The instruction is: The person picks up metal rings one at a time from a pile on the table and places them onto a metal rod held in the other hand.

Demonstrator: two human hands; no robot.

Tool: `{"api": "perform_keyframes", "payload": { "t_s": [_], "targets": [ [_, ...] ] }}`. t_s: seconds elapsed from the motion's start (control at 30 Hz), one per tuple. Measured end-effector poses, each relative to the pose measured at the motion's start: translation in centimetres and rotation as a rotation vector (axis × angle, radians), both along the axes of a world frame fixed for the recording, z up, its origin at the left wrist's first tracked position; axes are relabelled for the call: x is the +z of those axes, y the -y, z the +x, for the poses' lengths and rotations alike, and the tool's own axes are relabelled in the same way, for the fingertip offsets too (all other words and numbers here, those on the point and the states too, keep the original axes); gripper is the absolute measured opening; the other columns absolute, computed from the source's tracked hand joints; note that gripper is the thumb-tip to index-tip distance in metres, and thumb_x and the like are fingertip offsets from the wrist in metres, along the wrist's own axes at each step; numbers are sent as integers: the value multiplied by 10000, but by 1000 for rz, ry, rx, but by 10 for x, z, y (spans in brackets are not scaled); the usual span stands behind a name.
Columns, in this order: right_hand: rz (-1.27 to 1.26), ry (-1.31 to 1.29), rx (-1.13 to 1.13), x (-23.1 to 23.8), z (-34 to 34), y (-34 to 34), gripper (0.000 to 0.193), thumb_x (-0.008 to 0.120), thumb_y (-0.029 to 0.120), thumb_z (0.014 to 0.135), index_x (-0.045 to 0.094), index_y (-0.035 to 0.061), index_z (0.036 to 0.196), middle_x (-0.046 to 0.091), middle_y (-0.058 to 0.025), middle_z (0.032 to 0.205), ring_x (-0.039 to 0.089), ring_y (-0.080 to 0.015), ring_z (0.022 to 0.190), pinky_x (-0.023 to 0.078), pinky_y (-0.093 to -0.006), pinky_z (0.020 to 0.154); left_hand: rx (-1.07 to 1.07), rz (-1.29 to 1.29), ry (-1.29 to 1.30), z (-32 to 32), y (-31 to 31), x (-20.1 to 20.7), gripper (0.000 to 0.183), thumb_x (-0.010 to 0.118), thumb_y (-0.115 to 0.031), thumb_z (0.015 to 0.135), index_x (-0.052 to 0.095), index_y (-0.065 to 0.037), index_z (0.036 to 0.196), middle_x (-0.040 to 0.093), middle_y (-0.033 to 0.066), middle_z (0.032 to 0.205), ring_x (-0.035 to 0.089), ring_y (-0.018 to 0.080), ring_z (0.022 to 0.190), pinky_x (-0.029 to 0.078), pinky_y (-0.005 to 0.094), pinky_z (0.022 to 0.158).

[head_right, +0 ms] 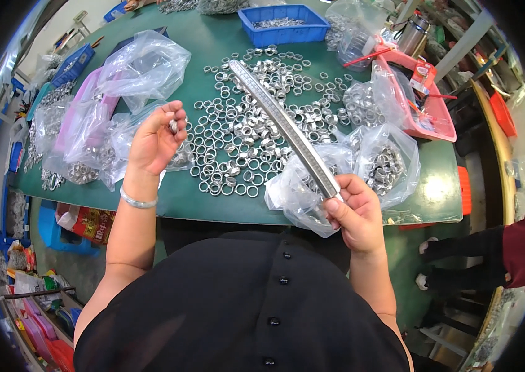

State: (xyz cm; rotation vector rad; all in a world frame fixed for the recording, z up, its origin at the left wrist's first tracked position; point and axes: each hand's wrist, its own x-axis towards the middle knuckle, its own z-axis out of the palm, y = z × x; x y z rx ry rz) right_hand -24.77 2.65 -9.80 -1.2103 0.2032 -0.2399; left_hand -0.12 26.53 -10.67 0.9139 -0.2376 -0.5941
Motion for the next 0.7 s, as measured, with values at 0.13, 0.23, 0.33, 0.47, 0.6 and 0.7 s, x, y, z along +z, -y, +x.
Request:
{"api": "perform_keyframes", "payload": {
  "t_s": [0.13,0.23,0.33,0.47,0.6,0.7],
  "targets": [
    [-13,-19,-7,-2,1,0,253,583,60,761,462,-25,967,530,-31,689,452,-45,529,343,-138,444,48,391,242,3,1,-6,162,548,-82,772,542,10,906,510,-8,682,402,22,550,296,165,454],
    [-27,-31,-10,-3,0,2,258,584,64,760,461,-27,968,528,-30,689,446,-43,528,339,-138,446,28,731,568,-1,4,-4,129,562,-100,785,588,4,857,469,-58,591,360,5,533,278,183,439],
    [-35,-40,-16,-5,-1,3,263,585,66,759,460,-30,969,525,-31,687,438,-41,523,334,-139,447,-94,1183,775,-4,-8,-2,138,569,-148,770,607,-31,832,538,44,611,456,85,535,368,226,500],
    [-25,-54,-13,-5,-1,4,272,589,63,754,459,-30,974,525,-29,681,439,-38,523,334,-138,442,-324,1296,929,-23,-16,-11,204,561,-202,763,614,-67,907,607,130,756,586,260,721,449,341,648],
    [-44,-65,6,-7,2,6,279,595,67,752,459,-30,976,526,-24,679,444,-34,527,335,-138,439,-302,1230,1098,-42,-8,-23,259,588,-163,754,592,-33,978,608,151,770,595,245,709,450,298,654],
    [-60,-66,16,-7,5,5,278,596,69,754,460,-29,976,527,-21,680,446,-32,532,337,-138,439,-176,1100,1019,-29,-5,-28,150,584,-131,749,608,-16,841,592,152,720,576,268,666,443,304,612]
  ]
}}
